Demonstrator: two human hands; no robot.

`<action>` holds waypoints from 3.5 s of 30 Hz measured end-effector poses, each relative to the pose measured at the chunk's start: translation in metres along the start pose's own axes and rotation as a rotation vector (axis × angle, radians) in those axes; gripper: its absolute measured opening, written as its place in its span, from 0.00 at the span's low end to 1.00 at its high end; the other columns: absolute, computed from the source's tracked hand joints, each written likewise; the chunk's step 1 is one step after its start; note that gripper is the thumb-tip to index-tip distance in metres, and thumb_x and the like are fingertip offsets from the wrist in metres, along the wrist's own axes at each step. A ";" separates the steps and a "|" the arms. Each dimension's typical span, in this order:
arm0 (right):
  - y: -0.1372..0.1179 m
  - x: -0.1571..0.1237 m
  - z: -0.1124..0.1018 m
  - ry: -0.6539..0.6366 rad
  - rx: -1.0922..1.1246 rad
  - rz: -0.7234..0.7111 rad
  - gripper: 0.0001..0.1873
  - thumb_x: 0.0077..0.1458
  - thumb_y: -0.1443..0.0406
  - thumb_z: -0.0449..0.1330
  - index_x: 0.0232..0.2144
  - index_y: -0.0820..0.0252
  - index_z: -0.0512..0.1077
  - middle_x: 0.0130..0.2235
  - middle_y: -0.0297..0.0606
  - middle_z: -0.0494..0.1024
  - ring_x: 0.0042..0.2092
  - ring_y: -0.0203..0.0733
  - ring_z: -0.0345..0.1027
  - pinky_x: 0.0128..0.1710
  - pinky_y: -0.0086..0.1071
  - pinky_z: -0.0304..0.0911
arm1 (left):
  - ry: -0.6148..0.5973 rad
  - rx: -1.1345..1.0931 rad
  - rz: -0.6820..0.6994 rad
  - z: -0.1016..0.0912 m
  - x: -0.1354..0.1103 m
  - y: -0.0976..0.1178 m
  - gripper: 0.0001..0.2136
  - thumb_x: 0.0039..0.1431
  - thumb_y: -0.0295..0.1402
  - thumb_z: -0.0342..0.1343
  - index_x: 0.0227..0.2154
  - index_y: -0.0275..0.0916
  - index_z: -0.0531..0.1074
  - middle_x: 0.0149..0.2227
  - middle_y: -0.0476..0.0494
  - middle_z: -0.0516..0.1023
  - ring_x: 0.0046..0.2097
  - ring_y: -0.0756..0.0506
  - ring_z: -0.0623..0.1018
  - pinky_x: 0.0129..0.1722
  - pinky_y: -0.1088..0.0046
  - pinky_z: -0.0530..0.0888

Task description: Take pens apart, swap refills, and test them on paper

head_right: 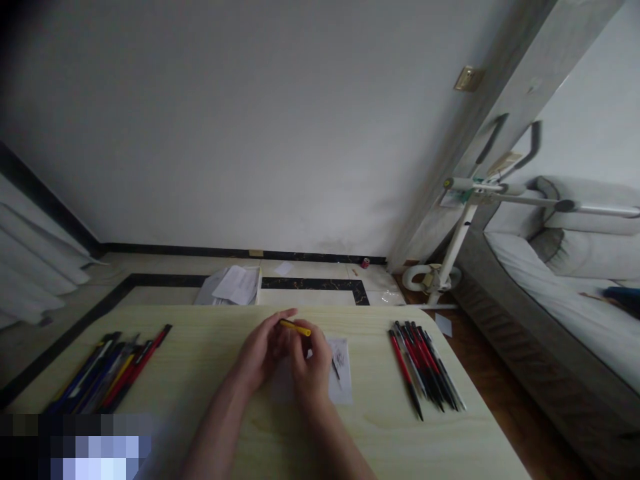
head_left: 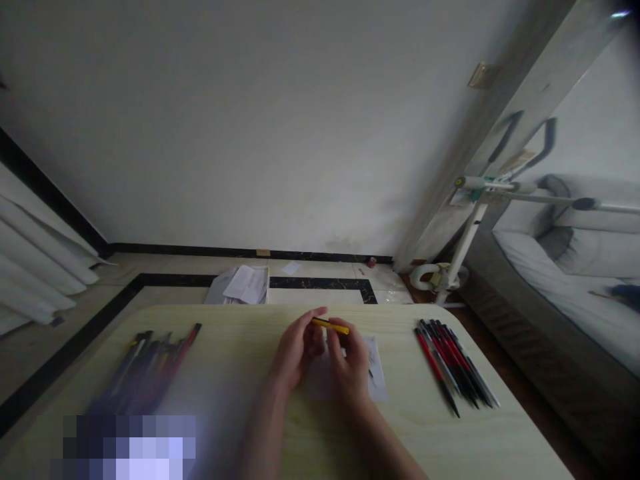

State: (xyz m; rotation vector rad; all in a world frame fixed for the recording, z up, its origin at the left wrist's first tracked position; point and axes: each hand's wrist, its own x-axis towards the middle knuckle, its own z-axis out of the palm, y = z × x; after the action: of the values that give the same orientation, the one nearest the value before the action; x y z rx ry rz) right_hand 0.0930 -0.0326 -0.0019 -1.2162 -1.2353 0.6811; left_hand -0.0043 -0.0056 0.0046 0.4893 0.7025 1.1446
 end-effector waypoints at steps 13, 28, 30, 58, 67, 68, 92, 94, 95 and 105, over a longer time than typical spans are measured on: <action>0.008 0.002 -0.005 0.043 0.053 0.057 0.12 0.54 0.60 0.53 0.36 0.61 0.70 0.28 0.36 0.73 0.28 0.37 0.66 0.27 0.30 0.61 | -0.038 0.196 0.097 0.002 -0.003 -0.002 0.10 0.54 0.37 0.51 0.24 0.36 0.63 0.19 0.52 0.63 0.21 0.54 0.64 0.23 0.77 0.60; 0.005 0.003 -0.005 0.074 -0.046 0.121 0.18 0.52 0.57 0.54 0.16 0.60 0.62 0.17 0.29 0.64 0.21 0.33 0.57 0.21 0.27 0.53 | 0.002 0.314 0.039 -0.001 -0.002 -0.005 0.19 0.52 0.47 0.48 0.16 0.36 0.60 0.15 0.52 0.61 0.18 0.53 0.62 0.20 0.76 0.56; 0.005 0.002 -0.006 0.073 -0.056 0.120 0.19 0.52 0.57 0.54 0.15 0.60 0.61 0.16 0.29 0.63 0.21 0.33 0.57 0.21 0.27 0.52 | 0.025 0.301 0.033 -0.001 -0.002 -0.004 0.19 0.51 0.47 0.49 0.16 0.37 0.59 0.15 0.52 0.61 0.17 0.53 0.62 0.20 0.76 0.56; 0.009 0.002 -0.005 0.094 0.004 0.146 0.19 0.52 0.57 0.53 0.15 0.60 0.61 0.16 0.29 0.62 0.19 0.32 0.56 0.19 0.26 0.52 | 0.085 0.191 0.025 0.003 -0.002 0.000 0.21 0.49 0.44 0.53 0.11 0.39 0.54 0.11 0.53 0.57 0.15 0.54 0.60 0.19 0.74 0.57; 0.004 0.002 -0.006 0.087 -0.033 0.127 0.15 0.53 0.59 0.53 0.21 0.61 0.69 0.19 0.32 0.68 0.22 0.34 0.60 0.22 0.28 0.56 | 0.110 0.141 0.052 -0.003 0.002 -0.005 0.18 0.48 0.43 0.55 0.15 0.38 0.57 0.13 0.54 0.59 0.17 0.54 0.61 0.19 0.76 0.58; 0.004 0.003 -0.006 0.084 -0.028 0.123 0.14 0.53 0.59 0.53 0.22 0.62 0.70 0.20 0.32 0.69 0.23 0.35 0.61 0.23 0.28 0.56 | 0.113 0.148 0.055 -0.002 0.002 -0.005 0.17 0.48 0.43 0.55 0.16 0.37 0.58 0.14 0.54 0.60 0.17 0.54 0.62 0.19 0.77 0.58; 0.001 0.004 -0.004 0.014 0.131 0.016 0.10 0.53 0.64 0.53 0.35 0.60 0.72 0.36 0.40 0.76 0.38 0.42 0.69 0.40 0.37 0.63 | 0.027 0.203 0.056 0.000 0.001 -0.003 0.15 0.51 0.40 0.53 0.34 0.33 0.73 0.23 0.47 0.69 0.23 0.53 0.68 0.24 0.75 0.63; 0.002 0.004 -0.004 0.014 0.128 0.026 0.10 0.53 0.64 0.53 0.36 0.60 0.72 0.36 0.40 0.76 0.38 0.42 0.69 0.39 0.36 0.64 | 0.020 0.180 0.043 -0.001 0.001 -0.003 0.14 0.51 0.39 0.53 0.35 0.32 0.73 0.24 0.46 0.70 0.24 0.52 0.68 0.25 0.75 0.63; 0.003 0.003 -0.004 0.015 0.125 0.031 0.10 0.53 0.64 0.53 0.36 0.60 0.72 0.36 0.40 0.76 0.38 0.42 0.69 0.39 0.36 0.64 | 0.016 0.169 0.044 -0.002 0.001 -0.004 0.14 0.51 0.39 0.53 0.35 0.32 0.73 0.24 0.46 0.70 0.24 0.52 0.68 0.25 0.75 0.63; 0.005 0.003 -0.005 -0.004 0.118 0.061 0.11 0.53 0.63 0.53 0.37 0.60 0.71 0.36 0.40 0.76 0.38 0.42 0.69 0.39 0.36 0.63 | 0.014 0.079 0.048 -0.002 0.002 -0.003 0.11 0.51 0.37 0.54 0.31 0.32 0.72 0.22 0.50 0.66 0.22 0.53 0.67 0.23 0.76 0.63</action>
State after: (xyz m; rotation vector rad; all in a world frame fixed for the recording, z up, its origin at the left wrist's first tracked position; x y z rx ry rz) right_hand 0.0993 -0.0296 -0.0048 -1.1589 -1.1491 0.7909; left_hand -0.0032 -0.0048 0.0012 0.5673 0.7536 1.1691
